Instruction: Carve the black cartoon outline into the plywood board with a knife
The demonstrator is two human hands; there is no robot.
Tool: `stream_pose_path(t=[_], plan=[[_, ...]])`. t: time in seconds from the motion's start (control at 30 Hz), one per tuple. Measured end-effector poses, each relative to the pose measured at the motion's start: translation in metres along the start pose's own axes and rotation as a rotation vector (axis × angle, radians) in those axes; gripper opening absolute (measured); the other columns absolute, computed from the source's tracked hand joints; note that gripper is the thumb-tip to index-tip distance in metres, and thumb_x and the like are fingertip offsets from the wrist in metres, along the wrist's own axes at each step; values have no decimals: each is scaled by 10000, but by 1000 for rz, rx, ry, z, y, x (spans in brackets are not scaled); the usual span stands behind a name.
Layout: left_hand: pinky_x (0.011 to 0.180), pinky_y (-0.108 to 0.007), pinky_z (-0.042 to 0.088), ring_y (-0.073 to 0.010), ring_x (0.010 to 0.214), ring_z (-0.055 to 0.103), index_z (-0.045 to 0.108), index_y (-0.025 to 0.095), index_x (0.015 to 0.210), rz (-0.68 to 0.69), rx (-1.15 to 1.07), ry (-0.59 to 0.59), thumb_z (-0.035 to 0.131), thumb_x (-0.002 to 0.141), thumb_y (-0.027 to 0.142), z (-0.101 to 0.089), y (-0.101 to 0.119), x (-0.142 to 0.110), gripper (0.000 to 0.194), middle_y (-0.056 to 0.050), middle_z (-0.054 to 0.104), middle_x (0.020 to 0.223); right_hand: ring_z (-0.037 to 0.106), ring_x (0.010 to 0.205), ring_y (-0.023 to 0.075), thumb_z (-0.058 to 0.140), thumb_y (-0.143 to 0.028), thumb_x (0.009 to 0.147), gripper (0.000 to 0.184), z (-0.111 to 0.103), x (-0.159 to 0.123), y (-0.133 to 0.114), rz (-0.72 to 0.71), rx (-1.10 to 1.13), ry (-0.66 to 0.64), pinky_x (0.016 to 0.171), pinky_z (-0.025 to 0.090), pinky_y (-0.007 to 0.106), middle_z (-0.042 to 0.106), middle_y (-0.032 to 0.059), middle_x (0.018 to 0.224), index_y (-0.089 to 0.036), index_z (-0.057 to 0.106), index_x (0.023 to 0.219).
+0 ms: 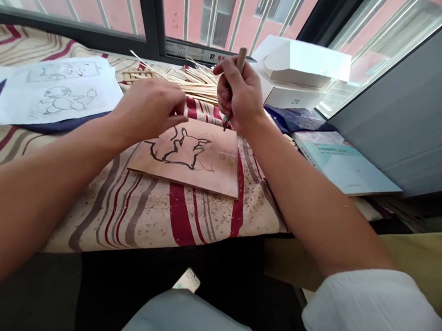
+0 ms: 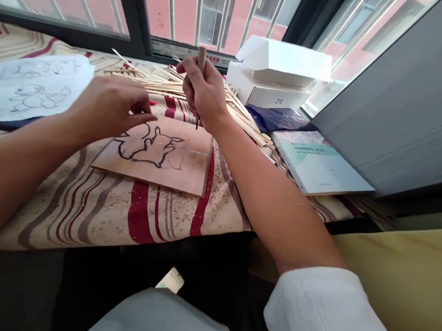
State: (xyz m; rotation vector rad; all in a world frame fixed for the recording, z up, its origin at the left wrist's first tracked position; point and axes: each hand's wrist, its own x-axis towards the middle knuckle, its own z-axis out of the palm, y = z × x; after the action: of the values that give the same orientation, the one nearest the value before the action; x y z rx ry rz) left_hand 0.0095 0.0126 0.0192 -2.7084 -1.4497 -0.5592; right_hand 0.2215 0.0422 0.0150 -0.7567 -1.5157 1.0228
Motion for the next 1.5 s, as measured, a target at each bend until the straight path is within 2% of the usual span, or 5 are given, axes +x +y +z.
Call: stream_pose_path(t=[0.27,0.53,0.67,1.13,1.5], plan=[[1199,-612,350,-401,1386,541,664,176,1247,206,-82,-222,610,919,573,13,2,-3,517,-69,584,1321,185,426,99,518,-640,1013,439,18,-2,3,89,14,-21,415,193,246,244,-88,563,-262,455,797],[1278,-579,237,-483,1602,211,311,271,1673,353,-127,-531,696,701,870,17,27,-19,1205,-128,245,1755,130,405,54,450,-381,1126,455,27,-5,-2,176,229,-86,410,101,220,246,-109,504,-216,375,708],[1283,-511,251,-444,1605,232,196,208,1711,359,19,-629,657,790,827,5,30,-19,1201,-206,153,1780,132,419,50,625,-579,1005,582,23,-5,-1,178,270,-100,386,107,222,234,-111,519,-234,284,683],[1233,-484,329,-438,1536,374,258,197,1700,360,81,-625,678,831,778,-3,34,-22,1127,-198,258,1753,210,403,64,612,-551,1020,457,22,-2,3,179,241,-40,370,142,238,277,-106,550,-254,360,780],[1269,-457,285,-431,1595,274,187,106,1705,314,88,-643,631,813,835,3,29,-23,1234,-228,137,1778,184,397,70,557,-493,1060,446,23,3,7,178,234,-123,362,145,230,258,-110,532,-263,316,763]])
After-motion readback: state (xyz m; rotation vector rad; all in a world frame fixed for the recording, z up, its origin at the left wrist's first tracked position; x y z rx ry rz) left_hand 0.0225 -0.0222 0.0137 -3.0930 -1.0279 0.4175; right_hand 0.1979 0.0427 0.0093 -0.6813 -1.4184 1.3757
